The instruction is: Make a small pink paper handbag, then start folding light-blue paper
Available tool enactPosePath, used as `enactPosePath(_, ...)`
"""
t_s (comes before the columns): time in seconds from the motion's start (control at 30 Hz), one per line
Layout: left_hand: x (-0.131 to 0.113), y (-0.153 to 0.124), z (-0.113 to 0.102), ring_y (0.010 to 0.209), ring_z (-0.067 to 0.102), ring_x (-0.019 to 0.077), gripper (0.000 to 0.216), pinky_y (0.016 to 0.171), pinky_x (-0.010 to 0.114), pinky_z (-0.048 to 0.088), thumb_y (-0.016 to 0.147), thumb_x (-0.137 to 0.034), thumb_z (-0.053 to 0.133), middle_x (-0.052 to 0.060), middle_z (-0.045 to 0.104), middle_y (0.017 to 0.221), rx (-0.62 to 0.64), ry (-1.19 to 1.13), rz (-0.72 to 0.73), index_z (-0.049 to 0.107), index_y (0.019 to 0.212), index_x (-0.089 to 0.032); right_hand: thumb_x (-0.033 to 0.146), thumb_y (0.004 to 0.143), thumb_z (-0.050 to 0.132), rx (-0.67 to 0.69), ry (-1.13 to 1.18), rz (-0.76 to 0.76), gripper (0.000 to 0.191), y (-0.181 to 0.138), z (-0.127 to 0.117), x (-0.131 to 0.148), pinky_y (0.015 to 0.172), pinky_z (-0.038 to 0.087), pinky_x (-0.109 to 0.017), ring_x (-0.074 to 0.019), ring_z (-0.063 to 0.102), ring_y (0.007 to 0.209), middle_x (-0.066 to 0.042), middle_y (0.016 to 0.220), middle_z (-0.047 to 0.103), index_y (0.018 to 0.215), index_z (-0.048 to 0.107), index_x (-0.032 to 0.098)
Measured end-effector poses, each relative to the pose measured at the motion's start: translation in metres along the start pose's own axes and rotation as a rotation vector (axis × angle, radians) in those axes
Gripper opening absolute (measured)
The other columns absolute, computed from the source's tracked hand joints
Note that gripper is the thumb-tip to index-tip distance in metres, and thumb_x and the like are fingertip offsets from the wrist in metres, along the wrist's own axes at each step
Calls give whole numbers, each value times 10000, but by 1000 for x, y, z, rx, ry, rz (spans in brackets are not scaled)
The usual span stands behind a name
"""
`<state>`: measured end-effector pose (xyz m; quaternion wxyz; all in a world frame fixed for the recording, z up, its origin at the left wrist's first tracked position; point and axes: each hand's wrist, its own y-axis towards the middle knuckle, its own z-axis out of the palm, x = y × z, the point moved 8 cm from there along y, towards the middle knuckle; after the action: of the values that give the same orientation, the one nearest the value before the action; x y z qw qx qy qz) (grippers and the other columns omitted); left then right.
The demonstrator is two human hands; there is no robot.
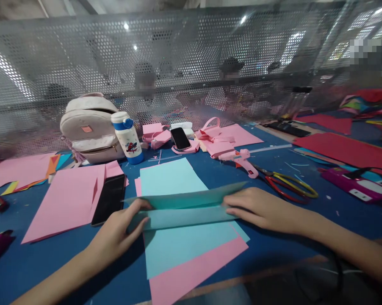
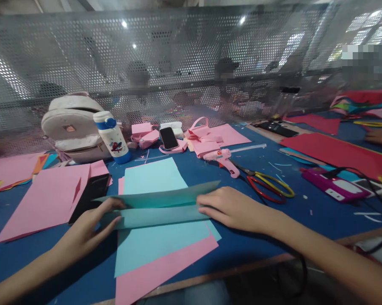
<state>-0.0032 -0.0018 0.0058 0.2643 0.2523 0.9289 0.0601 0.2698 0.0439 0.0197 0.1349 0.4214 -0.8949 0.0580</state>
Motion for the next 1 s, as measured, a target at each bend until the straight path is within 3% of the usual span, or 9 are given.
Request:
enactPosePath(0.1, 1, 7, -1, 1107, 687, 206, 315, 881, 282, 569, 1007, -203, 409, 59, 678, 1252, -5, -9, 58, 497, 1304, -261, 396, 1042, 373, 49, 74, 50, 364, 10, 3, -8, 616, 338, -278, -182, 607, 669, -13, 706, 605, 781, 538, 204)
enactPosePath(0.23, -2, 17, 5, 1045, 705, 202, 397, 834, 299, 597, 1007, -146, 369, 67, 630, 1326, 41, 135, 148, 530, 1343, -282, 394, 1028, 396, 20, 7, 100, 295, 23, 5, -19, 617, 311, -283, -204, 621, 708, -25, 754, 646, 899, 585, 209)
enactPosePath(0.33, -10, 22, 10, 1034, 702, 246, 407, 803, 376, 616, 989, -109, 375, 107, 611, 1348, 10, 307, 250, 561, 1322, -250, 344, 1012, 414, 27, -99, 81, 253, 33, 9, -20, 614, 297, -285, -214, 635, 721, -34, 792, 685, 908, 601, 209)
enactPosePath(0.53, -38, 21, 37, 1303, 550, 305, 474, 1006, 507, 546, 960, -43, 382, 146, 487, 1501, 15, 415, 435, 508, 1403, -158, 270, 960, 477, 83, -199, 15, 219, 50, 13, -11, 590, 267, -293, -211, 655, 766, -36, 832, 708, 799, 608, 199)
enactPosePath(0.7, -60, 12, 61, 1390, 468, 304, 466, 1054, 474, 521, 995, -130, 424, 153, 441, 1530, 55, 440, 584, 461, 1458, -93, 254, 934, 497, 134, -141, 28, 220, 59, 18, -15, 594, 264, -294, -191, 629, 735, -27, 798, 702, 768, 631, 199)
enactPosePath(0.83, -58, 7, 72, 1389, 471, 306, 468, 1038, 453, 534, 1001, -150, 418, 155, 477, 1503, 36, 409, 633, 476, 1464, -135, 310, 954, 508, 151, -42, 10, 324, 62, 26, -23, 579, 242, -288, -144, 540, 634, 4, 701, 617, 653, 533, 192)
enactPosePath(0.9, -54, 7, 72, 1399, 458, 298, 461, 1056, 449, 519, 1014, -148, 391, 152, 488, 1496, -11, 411, 643, 476, 1467, -147, 355, 964, 519, 132, 34, -27, 352, 61, 30, -25, 585, 251, -284, -132, 506, 618, 13, 686, 580, 654, 498, 191)
enactPosePath(1.0, -51, 9, 75, 1399, 462, 271, 442, 1072, 418, 510, 1042, -194, 369, 119, 504, 1491, 23, 456, 661, 476, 1471, -177, 390, 980, 522, 110, 151, -56, 344, 60, 34, -27, 616, 282, -274, -130, 496, 637, 18, 684, 556, 699, 509, 192)
